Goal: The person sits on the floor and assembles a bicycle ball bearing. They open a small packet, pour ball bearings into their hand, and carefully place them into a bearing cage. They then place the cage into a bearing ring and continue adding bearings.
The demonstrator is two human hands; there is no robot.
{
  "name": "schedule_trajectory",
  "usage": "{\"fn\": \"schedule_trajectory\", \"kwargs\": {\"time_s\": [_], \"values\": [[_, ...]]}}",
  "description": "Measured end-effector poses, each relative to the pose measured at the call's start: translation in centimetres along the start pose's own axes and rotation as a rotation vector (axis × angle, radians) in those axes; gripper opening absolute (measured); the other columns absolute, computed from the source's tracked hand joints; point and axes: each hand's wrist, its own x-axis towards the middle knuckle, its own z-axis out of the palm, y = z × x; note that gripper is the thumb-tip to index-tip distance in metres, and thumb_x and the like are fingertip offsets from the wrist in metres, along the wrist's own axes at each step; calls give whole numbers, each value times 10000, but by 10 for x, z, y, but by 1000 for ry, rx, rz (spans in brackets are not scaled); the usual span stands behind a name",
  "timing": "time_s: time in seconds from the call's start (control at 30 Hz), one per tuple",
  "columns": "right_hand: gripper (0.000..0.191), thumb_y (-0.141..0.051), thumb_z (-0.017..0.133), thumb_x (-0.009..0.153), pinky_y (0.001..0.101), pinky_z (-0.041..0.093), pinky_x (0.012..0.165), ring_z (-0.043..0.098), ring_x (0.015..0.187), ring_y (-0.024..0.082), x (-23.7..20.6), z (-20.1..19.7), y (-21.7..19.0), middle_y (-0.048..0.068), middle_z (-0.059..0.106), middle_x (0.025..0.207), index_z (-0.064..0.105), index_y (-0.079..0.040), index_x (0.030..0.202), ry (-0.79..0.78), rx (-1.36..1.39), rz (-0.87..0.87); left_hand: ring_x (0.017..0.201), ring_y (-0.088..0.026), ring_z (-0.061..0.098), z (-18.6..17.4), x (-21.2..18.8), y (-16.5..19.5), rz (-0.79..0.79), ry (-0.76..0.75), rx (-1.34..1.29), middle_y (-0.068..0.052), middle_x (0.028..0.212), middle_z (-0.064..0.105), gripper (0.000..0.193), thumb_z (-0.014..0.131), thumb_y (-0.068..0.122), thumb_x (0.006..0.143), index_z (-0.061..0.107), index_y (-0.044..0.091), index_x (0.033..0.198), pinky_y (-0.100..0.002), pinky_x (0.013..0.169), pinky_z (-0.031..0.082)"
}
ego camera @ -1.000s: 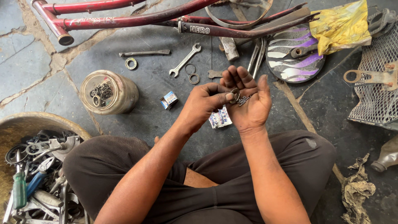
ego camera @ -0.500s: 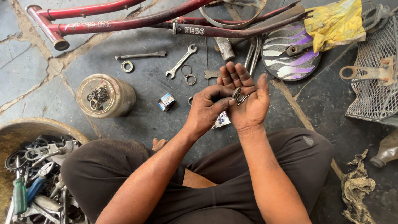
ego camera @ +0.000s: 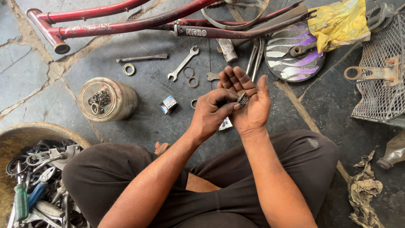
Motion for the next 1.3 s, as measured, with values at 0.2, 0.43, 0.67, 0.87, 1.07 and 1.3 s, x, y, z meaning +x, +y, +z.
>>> {"fn": "schedule_trajectory", "kwargs": {"time_s": [0.2, 0.43, 0.67, 0.87, 1.07, 1.3], "values": [[599, -509, 485, 1093, 468, 459, 1206, 617, 1303, 313, 0, -3, 2, 187, 659, 1359, 661, 23, 1305, 21, 13, -19, 992, -101, 696, 2, -1, -13, -10, -1, -196, -21, 1051, 769, 149, 760, 82, 920, 747, 29, 1058, -273, 937, 562], [349, -161, 687, 1007, 435, 460, 1215, 597, 1343, 281, 3, -5, 6, 152, 648, 1381, 652, 9, 1309, -45, 79, -24, 867, -111, 644, -3, 3, -24, -289, 127, -778, -24, 982, 732, 157, 775, 133, 916, 719, 32, 1023, -276, 794, 525], [384, -68, 705, 954, 425, 453, 1227, 574, 1385, 256, 2, -6, 10, 119, 640, 1403, 652, -25, 1332, -77, 32, -18, 766, -87, 571, -3, 3, -27, -291, 158, -818, 2, 884, 691, 167, 800, 178, 920, 704, 56, 981, -256, 717, 472], [369, -52, 702, 967, 425, 461, 1216, 568, 1378, 259, 2, -2, 9, 121, 641, 1401, 653, -37, 1332, -33, 34, -18, 770, -87, 586, -4, 1, -20, -292, 157, -741, -3, 882, 697, 191, 799, 209, 901, 706, 61, 978, -258, 711, 485], [415, -62, 731, 935, 409, 456, 1218, 569, 1394, 262, -2, 7, 12, 113, 653, 1409, 665, -43, 1344, -115, -24, -23, 745, -90, 577, -1, -1, -13, -314, 234, -752, -13, 859, 689, 213, 796, 223, 895, 705, 48, 974, -251, 679, 473], [397, -31, 723, 939, 413, 439, 1234, 537, 1425, 263, -1, 8, 12, 103, 646, 1414, 669, -58, 1331, -78, -11, -2, 735, -83, 554, -2, -2, -9, -302, 246, -682, -8, 833, 662, 231, 797, 241, 901, 700, 43, 970, -246, 681, 478]]}}
